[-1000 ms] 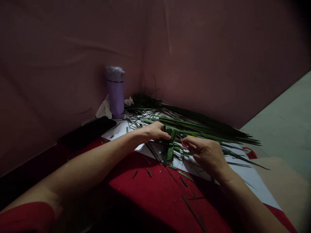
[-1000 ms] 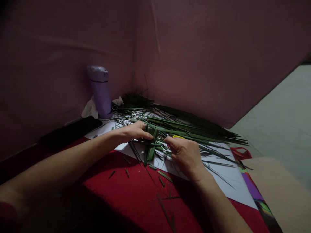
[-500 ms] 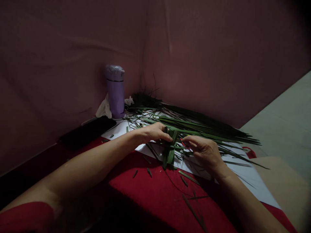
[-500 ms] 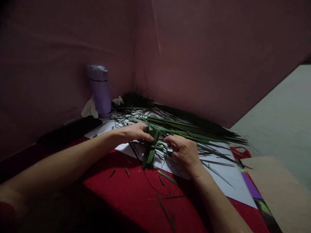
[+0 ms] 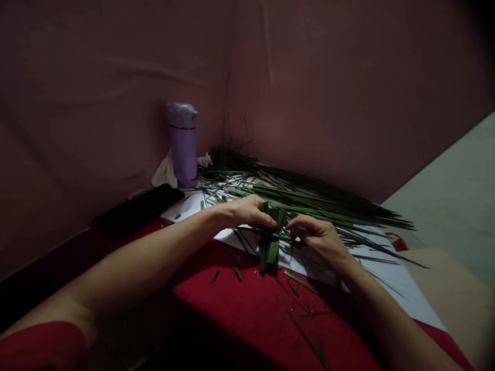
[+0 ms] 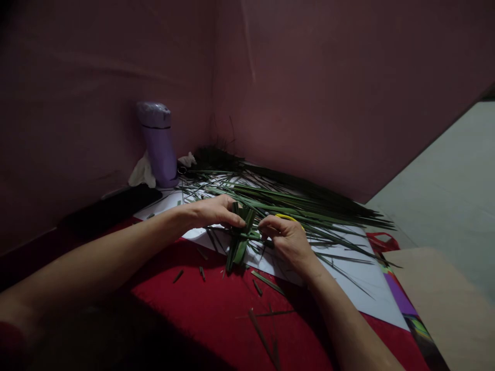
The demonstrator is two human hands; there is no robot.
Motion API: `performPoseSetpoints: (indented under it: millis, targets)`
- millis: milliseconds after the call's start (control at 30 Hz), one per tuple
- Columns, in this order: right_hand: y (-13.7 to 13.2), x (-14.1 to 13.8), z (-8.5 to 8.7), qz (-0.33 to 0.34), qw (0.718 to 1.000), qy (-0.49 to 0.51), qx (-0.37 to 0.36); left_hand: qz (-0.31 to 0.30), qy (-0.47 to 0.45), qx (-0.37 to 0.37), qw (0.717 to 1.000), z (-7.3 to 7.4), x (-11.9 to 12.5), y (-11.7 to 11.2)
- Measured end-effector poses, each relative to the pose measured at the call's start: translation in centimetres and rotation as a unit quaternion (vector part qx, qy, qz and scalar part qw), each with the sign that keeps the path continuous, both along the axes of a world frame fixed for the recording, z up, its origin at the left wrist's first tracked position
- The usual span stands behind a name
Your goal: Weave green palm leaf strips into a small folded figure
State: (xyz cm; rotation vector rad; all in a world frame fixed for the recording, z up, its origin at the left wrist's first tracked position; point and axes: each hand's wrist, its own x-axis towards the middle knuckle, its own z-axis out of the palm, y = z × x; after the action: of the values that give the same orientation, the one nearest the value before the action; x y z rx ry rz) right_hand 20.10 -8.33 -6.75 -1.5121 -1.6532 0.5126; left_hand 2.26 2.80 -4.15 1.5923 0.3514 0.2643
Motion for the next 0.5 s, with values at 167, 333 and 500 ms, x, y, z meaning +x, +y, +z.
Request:
performPoseSetpoints:
  millis: [167,333,500]
  targets:
    - [0.00,-0.05,0.27,0.010,0.998,0.056,-0.012,-0.053,-0.035,-0.035,0.997,0.28,-0.27,-0.05]
    - [-0.16,0.20,0.57,-0.013,1.000,0.004,-0.005,-0.006,-0.026,-0.018,0.999,0.50,-0.10,-0.34]
    - [-0.39,0.42,0.96,-0.036,0.999,-0.012,0.002,0.070,0.014,-0.007,0.997,0.29,0.23,-0.20]
